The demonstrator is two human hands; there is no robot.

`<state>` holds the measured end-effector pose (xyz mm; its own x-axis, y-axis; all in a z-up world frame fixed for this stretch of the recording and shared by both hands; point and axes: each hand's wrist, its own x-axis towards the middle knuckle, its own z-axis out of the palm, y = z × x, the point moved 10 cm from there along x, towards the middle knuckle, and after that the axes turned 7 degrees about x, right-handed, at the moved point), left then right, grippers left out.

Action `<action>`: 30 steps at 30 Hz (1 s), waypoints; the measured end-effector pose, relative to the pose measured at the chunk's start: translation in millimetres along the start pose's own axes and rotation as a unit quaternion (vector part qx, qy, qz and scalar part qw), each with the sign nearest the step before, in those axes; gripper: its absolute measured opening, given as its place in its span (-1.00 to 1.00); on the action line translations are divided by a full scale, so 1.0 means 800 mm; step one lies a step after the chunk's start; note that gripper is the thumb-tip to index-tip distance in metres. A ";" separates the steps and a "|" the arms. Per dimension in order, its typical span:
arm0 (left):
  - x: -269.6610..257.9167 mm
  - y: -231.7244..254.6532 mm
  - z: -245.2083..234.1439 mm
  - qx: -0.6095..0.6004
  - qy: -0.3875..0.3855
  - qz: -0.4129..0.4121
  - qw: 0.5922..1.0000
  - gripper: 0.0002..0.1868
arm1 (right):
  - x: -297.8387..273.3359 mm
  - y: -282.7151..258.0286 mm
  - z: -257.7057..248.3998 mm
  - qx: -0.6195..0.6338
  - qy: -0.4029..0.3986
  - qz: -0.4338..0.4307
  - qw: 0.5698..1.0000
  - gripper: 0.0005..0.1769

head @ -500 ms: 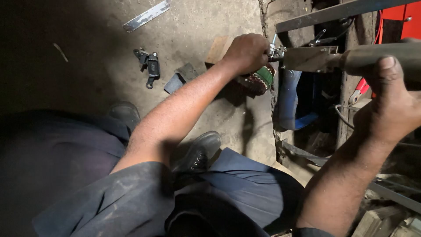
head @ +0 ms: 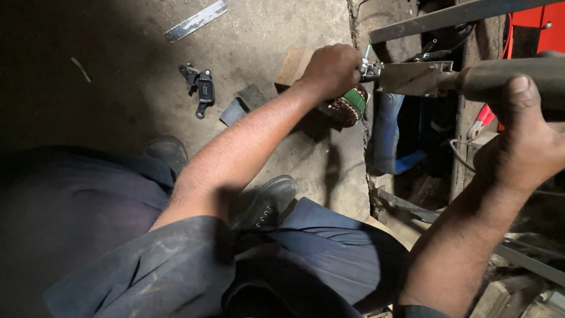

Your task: Repairing an electric motor using a soldering iron and various tools.

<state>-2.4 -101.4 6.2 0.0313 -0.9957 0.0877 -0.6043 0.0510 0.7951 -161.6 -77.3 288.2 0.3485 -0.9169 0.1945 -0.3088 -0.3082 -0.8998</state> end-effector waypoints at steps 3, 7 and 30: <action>0.004 -0.003 0.012 0.016 -0.036 -0.012 0.999 -0.93 | 0.002 0.005 -0.005 -0.005 0.009 -0.004 1.000 -0.58; -0.001 0.004 -0.010 0.029 0.035 0.013 0.999 -0.95 | 0.001 0.000 0.004 0.016 0.019 -0.007 1.000 -0.60; 0.001 0.009 -0.001 0.004 0.099 0.068 0.993 -0.89 | 0.001 -0.004 0.005 0.001 0.018 -0.024 1.000 -0.60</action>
<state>-6.2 -101.7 12.7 0.1041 -0.9446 0.3113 -0.6205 0.1829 0.7626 -156.8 -76.0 290.0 0.3299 -0.9098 0.2517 -0.2915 -0.3518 -0.8895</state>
